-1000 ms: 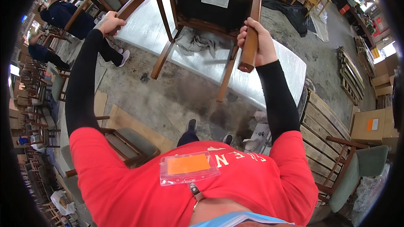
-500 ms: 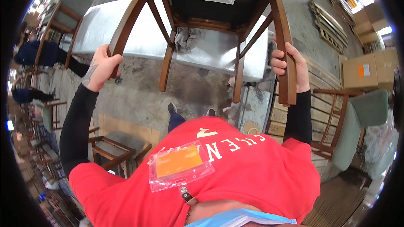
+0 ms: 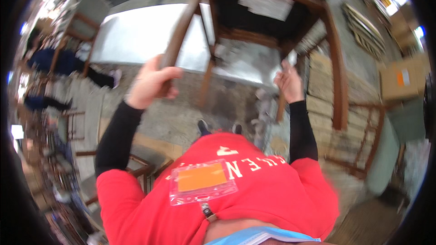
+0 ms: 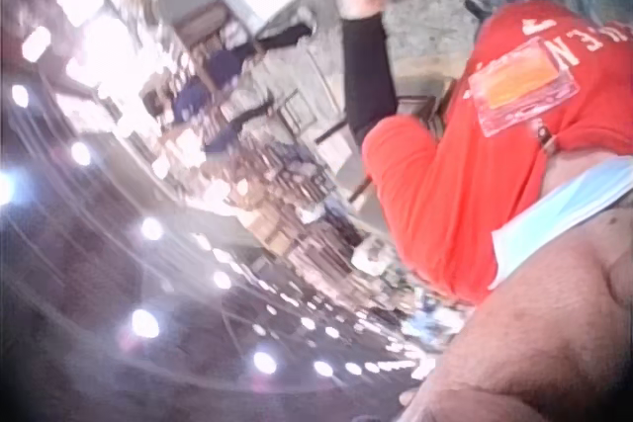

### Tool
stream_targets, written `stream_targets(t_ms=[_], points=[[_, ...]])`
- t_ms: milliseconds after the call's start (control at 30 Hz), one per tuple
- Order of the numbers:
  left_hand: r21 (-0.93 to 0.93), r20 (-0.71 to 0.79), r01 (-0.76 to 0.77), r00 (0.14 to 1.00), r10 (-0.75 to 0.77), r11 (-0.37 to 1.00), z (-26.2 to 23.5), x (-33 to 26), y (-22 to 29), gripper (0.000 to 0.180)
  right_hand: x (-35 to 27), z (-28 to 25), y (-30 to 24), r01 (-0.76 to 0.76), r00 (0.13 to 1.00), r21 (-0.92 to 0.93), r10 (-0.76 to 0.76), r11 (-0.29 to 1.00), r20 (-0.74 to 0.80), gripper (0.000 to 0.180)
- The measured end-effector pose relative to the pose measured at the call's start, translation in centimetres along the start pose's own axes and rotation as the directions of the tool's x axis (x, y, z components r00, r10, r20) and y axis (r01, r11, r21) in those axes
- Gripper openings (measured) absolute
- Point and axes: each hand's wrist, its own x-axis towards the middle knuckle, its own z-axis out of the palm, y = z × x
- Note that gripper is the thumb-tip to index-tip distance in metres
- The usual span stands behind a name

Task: The person repeatedly lifts wooden chairs with upholstered seats, wipes the underside and legs with a cloth, and sets them down. The person handles multiple chairs one at a time, rotating them to access different surfaces.

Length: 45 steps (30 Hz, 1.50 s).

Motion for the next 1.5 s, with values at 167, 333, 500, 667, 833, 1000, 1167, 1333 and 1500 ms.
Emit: stream_targets(t_ms=[167, 333, 500, 667, 833, 1000, 1167, 1333, 1500], points=[[0.019, 0.236, -0.027, 0.971, 0.022, 0.999, 0.7, 3.0, 1.9, 0.08, 15.6, 4.3, 10.5, 0.479, 0.856, -0.877, -0.202, -0.04, 0.477, 0.073], [0.012, 0.232, 0.012, 0.973, -0.015, 1.0, 0.0, 3.5, -0.6, 0.066, 20.4, 11.8, 18.6, 0.146, 0.971, -0.907, -0.117, -0.395, 0.207, 0.072], [-0.031, 0.282, -0.153, 0.947, 0.155, 0.988, 0.6, 4.5, -0.8, 0.072, 21.0, 4.4, 16.8, 0.257, 0.94, -0.913, -0.137, -0.317, 0.313, 0.064], [-0.019, 0.214, -0.175, 0.961, 0.175, 0.984, 0.8, 5.6, -2.6, 0.062, 14.7, -1.5, 12.9, -0.133, 0.91, -0.959, -0.413, -0.25, -0.018, 0.06], [-0.076, 0.267, -0.234, 0.932, 0.245, 0.969, 1.5, 6.6, -0.9, 0.055, 17.1, -1.7, 7.1, -0.094, 0.927, -0.927, -0.371, -0.363, 0.051, 0.069], [-0.425, 0.196, -0.139, 0.951, 0.241, 0.894, 1.6, 7.7, -4.0, 0.056, 16.4, 2.8, 13.2, 0.201, 0.904, -0.878, -0.262, -0.434, 0.336, 0.059], [-0.598, -0.136, -0.121, 0.99, 0.048, 0.792, -2.1, 6.5, -20.7, 0.024, 10.4, 3.0, 21.7, 0.643, 0.763, -0.738, 0.096, -0.203, 0.639, 0.028], [-0.812, -0.39, -0.072, 0.806, -0.446, 0.579, -6.4, -7.2, -43.4, 0.023, 8.6, 1.1, 32.9, 0.517, 0.733, -0.856, 0.513, 0.007, 0.447, 0.034], [-0.98, -0.15, -0.166, 0.25, -0.957, 0.111, -4.8, -26.3, -55.8, 0.034, 4.8, 16.4, 39.6, 0.626, 0.599, -0.776, 0.59, 0.077, 0.541, 0.052]])
